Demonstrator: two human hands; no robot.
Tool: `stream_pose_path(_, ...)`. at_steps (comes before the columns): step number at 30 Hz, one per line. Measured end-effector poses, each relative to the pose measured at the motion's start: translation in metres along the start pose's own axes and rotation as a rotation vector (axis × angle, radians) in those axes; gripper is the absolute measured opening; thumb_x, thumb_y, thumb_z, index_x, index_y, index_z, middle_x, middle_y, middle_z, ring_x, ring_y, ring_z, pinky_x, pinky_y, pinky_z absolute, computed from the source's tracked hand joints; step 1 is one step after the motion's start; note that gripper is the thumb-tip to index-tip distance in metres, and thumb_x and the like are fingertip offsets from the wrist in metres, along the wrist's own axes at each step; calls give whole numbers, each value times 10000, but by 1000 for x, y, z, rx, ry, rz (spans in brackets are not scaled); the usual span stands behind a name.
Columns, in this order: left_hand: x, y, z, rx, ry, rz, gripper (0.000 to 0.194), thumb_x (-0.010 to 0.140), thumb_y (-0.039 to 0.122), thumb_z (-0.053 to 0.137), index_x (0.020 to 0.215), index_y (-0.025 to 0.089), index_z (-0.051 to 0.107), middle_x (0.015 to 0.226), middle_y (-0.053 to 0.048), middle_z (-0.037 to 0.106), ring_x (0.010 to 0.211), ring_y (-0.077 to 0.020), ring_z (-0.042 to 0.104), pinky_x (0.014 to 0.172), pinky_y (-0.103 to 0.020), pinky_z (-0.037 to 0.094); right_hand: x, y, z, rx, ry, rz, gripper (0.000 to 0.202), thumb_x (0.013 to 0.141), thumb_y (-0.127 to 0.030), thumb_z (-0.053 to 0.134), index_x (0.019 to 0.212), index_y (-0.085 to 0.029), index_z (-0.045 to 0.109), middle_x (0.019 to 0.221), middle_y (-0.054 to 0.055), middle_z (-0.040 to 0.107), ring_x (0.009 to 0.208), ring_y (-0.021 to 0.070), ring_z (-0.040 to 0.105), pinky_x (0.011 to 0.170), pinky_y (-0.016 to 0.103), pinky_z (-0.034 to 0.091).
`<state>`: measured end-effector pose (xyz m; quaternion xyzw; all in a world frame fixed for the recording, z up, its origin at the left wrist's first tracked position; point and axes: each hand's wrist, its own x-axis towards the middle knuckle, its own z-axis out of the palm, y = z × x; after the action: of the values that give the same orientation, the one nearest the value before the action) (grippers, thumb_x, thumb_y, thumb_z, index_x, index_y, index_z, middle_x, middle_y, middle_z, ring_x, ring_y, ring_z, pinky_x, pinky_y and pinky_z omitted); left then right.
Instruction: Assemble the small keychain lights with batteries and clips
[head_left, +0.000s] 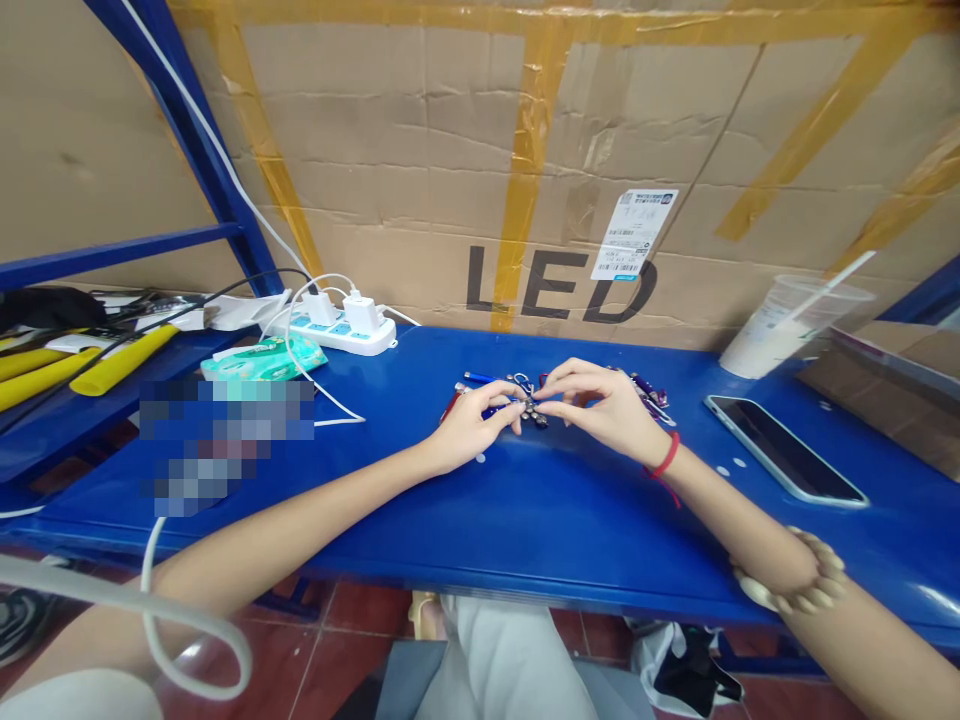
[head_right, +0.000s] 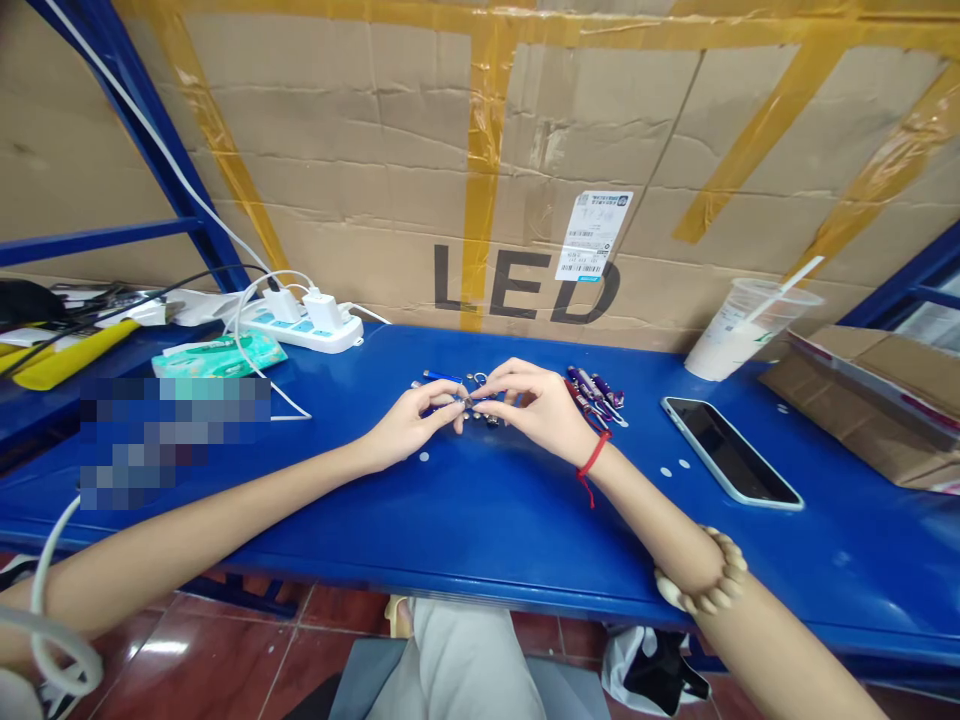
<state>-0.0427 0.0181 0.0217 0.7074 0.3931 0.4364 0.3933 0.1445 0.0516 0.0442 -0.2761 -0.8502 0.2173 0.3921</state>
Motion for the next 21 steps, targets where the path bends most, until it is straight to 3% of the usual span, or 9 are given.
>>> stream_pose_path(6,-1,3,1,21,-49,-9,180,843,248,454,904,117,561,643,-12,616,752,-144,583,791,-271,427,0,1,-3,-114,-18,-203,129,782,-296,630,791,-214,729,825,42,612,643,100,590,589,230,511)
stream_pose_path(9,-2,2,2,57,-66,1,185,844,238,452,895,112,577,646,-14,611,726,-134,572,759,-255,427,0,1,-2,-154,-11,-232,134,793,-293,619,770,-221,729,816,40,618,671,107,593,615,239,508)
stream_pose_path(14,-6,1,3,70,-96,33,179,845,247,455,892,119,571,645,-6,591,675,-120,556,725,-244,425,-1,3,-1,-151,-16,-163,184,752,-369,652,692,-206,712,785,39,624,653,114,586,575,238,495)
stream_pose_path(21,-9,-1,3,107,-119,80,185,866,233,422,975,132,533,769,-33,623,780,-134,580,788,-257,425,0,0,-1,-93,-36,21,234,723,-412,666,682,-182,687,792,54,633,674,134,595,564,239,488)
